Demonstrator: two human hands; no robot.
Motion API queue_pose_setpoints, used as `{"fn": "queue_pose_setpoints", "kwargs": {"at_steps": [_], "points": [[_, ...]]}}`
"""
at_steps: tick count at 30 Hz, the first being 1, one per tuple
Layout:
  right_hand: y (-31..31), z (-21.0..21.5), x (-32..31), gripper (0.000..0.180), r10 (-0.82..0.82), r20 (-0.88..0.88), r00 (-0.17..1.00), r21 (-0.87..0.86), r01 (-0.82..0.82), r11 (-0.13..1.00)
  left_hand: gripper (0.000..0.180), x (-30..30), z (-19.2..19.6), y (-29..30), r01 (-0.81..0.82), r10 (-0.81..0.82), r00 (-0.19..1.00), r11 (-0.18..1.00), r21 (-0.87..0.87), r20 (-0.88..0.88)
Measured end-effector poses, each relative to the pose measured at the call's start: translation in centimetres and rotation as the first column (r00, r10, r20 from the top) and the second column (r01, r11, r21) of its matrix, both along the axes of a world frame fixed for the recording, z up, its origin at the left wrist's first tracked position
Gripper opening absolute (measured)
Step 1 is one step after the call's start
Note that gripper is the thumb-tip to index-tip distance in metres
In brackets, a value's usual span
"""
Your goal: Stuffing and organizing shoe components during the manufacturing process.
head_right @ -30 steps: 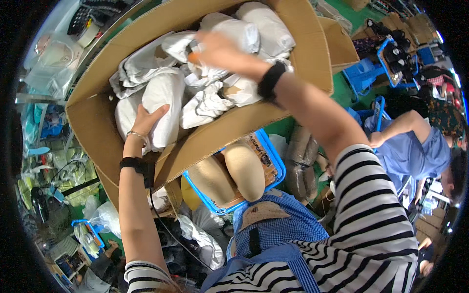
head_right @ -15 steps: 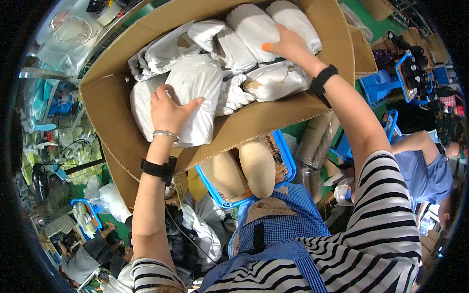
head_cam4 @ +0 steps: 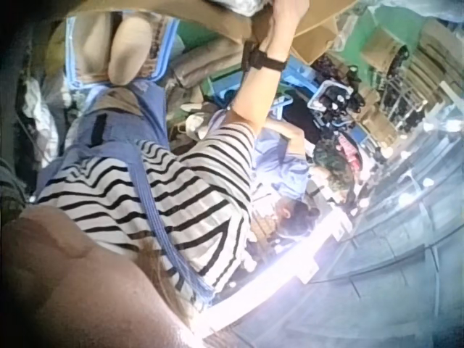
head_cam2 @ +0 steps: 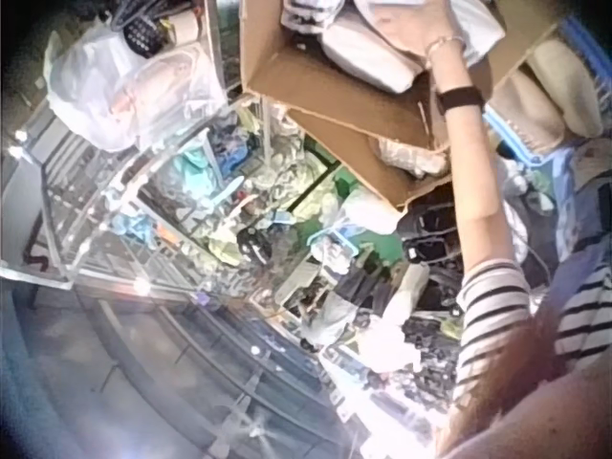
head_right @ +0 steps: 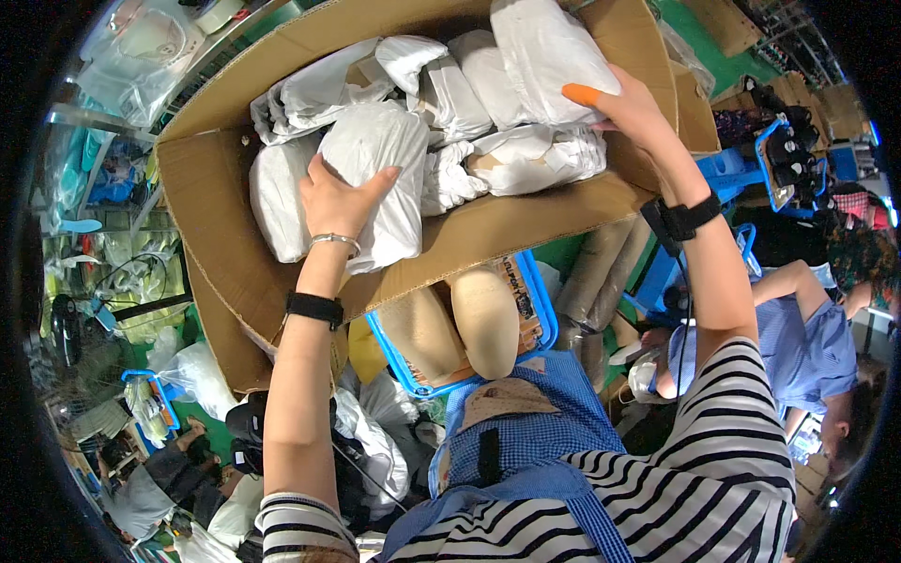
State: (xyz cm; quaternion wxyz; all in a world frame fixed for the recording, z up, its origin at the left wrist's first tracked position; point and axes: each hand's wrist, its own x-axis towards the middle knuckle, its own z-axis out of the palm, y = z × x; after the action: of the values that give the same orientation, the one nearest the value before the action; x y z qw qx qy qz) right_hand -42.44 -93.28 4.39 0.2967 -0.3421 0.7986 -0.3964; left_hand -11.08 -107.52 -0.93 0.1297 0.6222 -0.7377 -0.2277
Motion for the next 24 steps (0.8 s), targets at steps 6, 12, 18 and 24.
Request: {"fn": "queue_pose_setpoints", "kwargs": {"at_steps": [6,12,18,24], "points": [[3.5,3.1,0.9,0.046,0.052,0.362,0.931,-0.135,-0.003,0.991,0.104,1.1,3.1,-1.3,-0.028,0.109,0.805,0.989,0.147,-0.583],[5.1,4.3,8.2,0.043,0.206,0.657,0.725,-0.240,-0.058,0.969,0.048,10.2,10.2,6.3,0.285,0.508,-0.137,0.843,0.457,-0.850],[4.0,2.4,17.3,0.054,0.325,0.834,0.445,-0.195,-0.313,0.930,0.082,20.6,8.7,21.9,0.034,0.442,-0.436,0.879,0.476,-0.784],[5.5,1.4,39.1,0.054,0.673,0.729,-0.125,-0.393,-0.881,0.262,0.081,27.8,10.6,42.6,-0.623,0.018,-0.463,0.704,0.341,-0.886]]}}
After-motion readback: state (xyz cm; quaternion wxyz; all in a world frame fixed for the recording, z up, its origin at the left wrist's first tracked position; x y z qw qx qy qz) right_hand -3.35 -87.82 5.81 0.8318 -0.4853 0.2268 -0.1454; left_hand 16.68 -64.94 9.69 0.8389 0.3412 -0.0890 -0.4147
